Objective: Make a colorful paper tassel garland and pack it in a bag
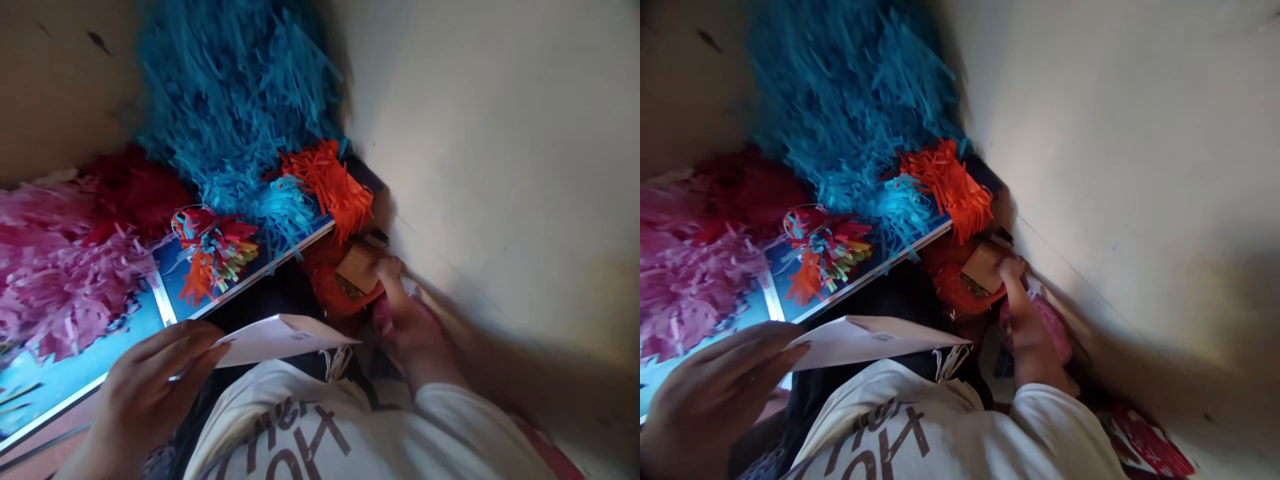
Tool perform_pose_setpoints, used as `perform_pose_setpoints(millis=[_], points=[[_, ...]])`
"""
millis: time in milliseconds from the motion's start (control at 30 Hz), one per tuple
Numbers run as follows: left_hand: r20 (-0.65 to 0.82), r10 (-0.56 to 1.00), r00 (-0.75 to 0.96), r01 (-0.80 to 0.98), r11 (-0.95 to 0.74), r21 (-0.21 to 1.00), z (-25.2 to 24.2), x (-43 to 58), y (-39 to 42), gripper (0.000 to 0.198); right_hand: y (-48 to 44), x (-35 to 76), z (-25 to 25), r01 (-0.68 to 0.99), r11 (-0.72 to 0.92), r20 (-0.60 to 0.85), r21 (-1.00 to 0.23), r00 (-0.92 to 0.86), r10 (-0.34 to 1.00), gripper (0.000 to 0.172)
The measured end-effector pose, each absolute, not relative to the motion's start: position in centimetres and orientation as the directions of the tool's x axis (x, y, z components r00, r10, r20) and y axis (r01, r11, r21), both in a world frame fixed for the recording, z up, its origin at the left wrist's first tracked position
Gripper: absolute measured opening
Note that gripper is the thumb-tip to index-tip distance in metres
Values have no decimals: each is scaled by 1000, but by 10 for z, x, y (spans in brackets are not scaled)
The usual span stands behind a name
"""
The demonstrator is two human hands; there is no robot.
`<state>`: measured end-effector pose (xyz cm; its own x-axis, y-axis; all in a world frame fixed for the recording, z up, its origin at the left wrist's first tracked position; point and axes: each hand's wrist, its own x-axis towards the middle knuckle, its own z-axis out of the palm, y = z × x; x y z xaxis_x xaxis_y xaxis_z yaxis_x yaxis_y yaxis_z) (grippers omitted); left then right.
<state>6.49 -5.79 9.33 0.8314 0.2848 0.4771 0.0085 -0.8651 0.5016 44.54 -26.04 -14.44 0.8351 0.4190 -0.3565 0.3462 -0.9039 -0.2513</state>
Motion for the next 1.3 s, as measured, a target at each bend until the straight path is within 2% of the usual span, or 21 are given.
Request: perform_pose_setpoints(millis=[67, 167, 267, 367, 433, 533, 633, 733, 833, 1033, 1167, 1300], points=[[487, 255, 835, -36, -859, 511, 98, 76, -63, 57, -255, 441, -151, 316, -932, -364, -179, 858, 361, 37], [464, 264, 845, -49, -827, 560, 99, 70, -65, 54, -253, 434, -153, 291, -939, -355, -182, 871, 338, 36], [467, 253, 847, -80, -808, 584, 94, 55, -63, 60, -258, 435, -145, 277, -938, -355, -206, 872, 336, 32], [486, 278, 829, -96, -785, 612, 90, 45, -63, 66, -270, 439, -120, 318, -905, -347, -284, 846, 406, 23], [473, 260, 842, -127, -757, 641, 87, 45, -64, 58, -281, 436, -90, 384, -851, -328, -357, 802, 499, 25], [451, 142, 881, -207, -742, 638, 87, 57, -71, 30, -290, 416, -23, 510, -696, -262, -506, 677, 688, 30], [437, 74, 896, -221, -781, 584, 91, 77, -80, 14, -279, 379, 54, 617, -365, -118, -697, 403, 907, 26], [414, 33, 910, -223, -802, 554, 98, 91, -86, 16, -257, 337, 114, 679, -157, -55, -717, 170, 984, 18], [351, 3, 936, -216, -782, 585, 104, 89, -85, 20, -236, 307, 145, 725, -54, 5, -687, 79, 997, 17], [327, 133, 936, -149, -692, 707, 91, 58, -72, 22, -209, 281, 155, 726, -26, 57, -687, 89, 994, 22], [348, 189, 918, -151, -645, 749, 79, 41, -64, 20, -197, 274, 155, 680, -53, 37, -731, 116, 993, 27], [309, 249, 918, -123, -562, 818, 73, 32, -60, 20, -190, 270, 153, 633, -100, -8, -768, 146, 989, 28]])
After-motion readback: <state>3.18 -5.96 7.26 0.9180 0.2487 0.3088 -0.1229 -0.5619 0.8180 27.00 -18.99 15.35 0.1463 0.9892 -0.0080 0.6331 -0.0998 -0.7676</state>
